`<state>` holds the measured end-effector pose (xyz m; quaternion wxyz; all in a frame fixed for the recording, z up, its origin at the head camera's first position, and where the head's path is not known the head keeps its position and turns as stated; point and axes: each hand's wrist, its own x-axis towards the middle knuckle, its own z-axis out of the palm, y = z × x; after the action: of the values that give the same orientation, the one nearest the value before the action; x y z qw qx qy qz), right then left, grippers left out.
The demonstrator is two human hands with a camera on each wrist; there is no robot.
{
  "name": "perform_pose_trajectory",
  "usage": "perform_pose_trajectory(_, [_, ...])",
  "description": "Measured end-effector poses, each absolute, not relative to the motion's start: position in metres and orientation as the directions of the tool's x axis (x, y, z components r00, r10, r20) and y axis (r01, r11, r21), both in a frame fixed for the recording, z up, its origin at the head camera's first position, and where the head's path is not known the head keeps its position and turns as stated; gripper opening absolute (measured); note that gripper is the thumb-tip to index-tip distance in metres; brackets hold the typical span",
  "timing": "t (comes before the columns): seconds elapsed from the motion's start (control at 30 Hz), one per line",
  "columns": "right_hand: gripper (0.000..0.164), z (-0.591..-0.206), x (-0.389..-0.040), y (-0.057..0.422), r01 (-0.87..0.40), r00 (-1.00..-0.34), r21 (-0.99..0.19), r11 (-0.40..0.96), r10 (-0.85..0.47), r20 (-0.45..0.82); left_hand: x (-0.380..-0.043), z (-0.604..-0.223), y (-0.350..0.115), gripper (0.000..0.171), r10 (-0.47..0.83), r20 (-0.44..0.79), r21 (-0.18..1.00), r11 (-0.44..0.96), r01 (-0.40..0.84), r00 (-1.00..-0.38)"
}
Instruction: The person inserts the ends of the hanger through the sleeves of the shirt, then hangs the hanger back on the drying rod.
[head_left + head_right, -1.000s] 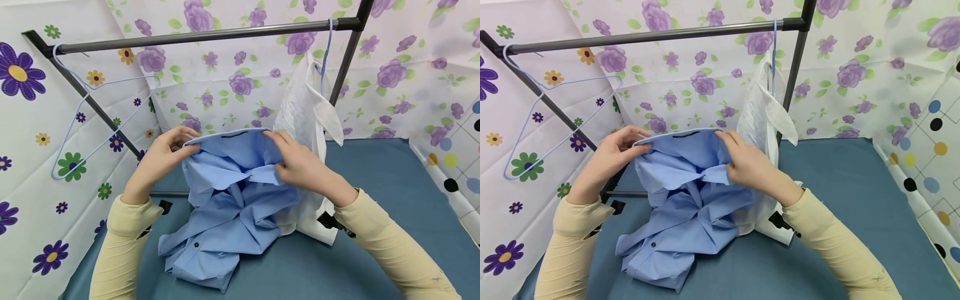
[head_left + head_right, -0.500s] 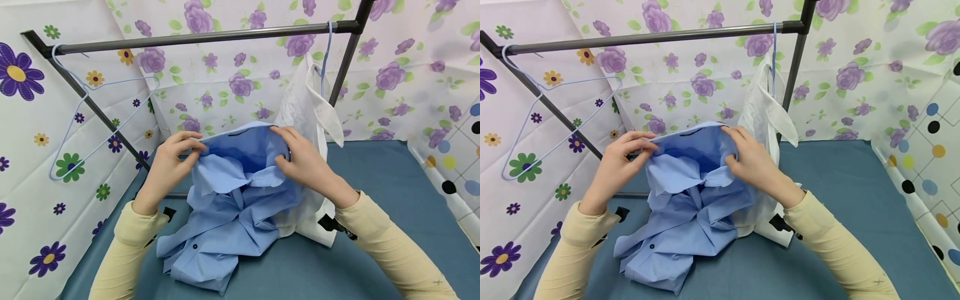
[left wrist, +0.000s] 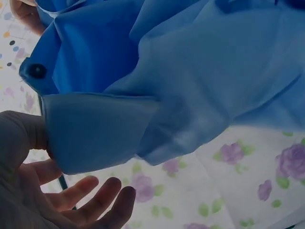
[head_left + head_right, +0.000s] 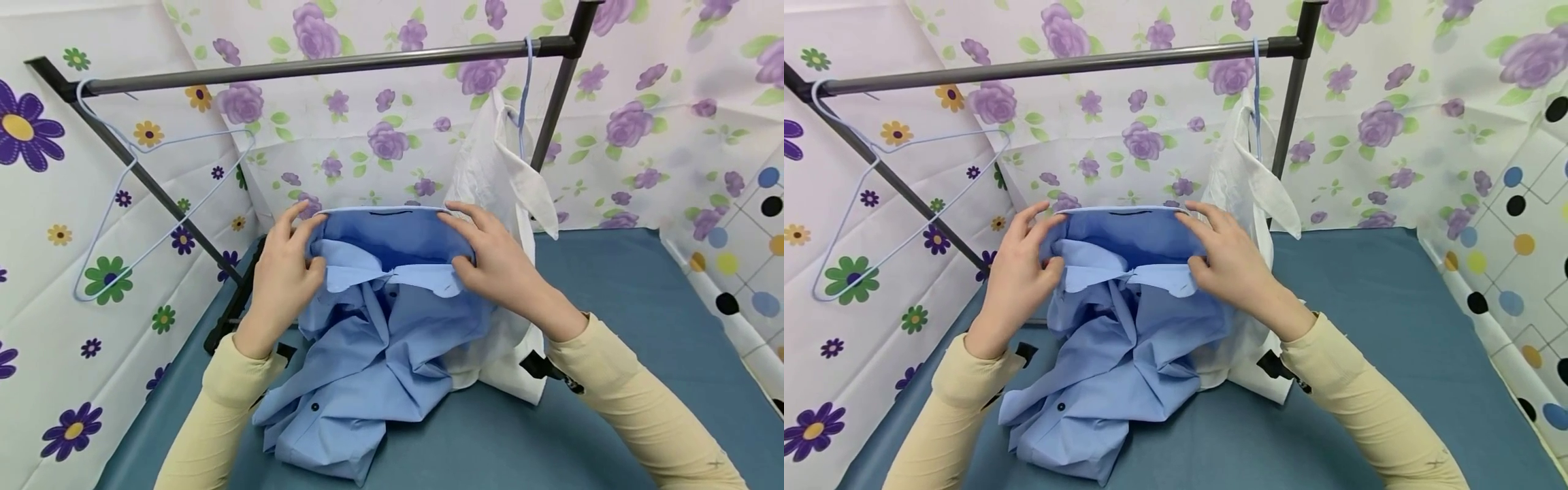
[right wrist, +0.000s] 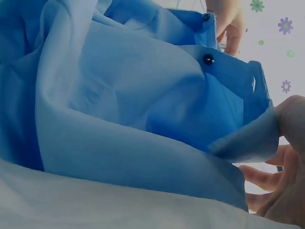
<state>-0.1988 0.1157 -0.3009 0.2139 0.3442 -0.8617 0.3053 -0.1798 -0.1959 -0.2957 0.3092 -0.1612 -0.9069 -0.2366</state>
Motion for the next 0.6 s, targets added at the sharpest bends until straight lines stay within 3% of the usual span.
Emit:
perform_pose_trajectory(0.27, [0.062, -0.296, -0.202, 0.111, -0.674, -0.730, -0.437, 0.595, -0.449, 0.515, -0.173, -0.284, -0.205, 0.054, 0.211, 0.560, 0.359, 0.809, 0.465, -0.801])
perform_pose_trajectory(0.6, [0.061, -0.305, -0.196, 0.115, -0.702, -0.711, -0.497, 0.509, -0.472, 0.521, -0.166, -0.293, -0.212, 0.042, 0.310, 0.491, 0.479, 0.685, 0.549, -0.814])
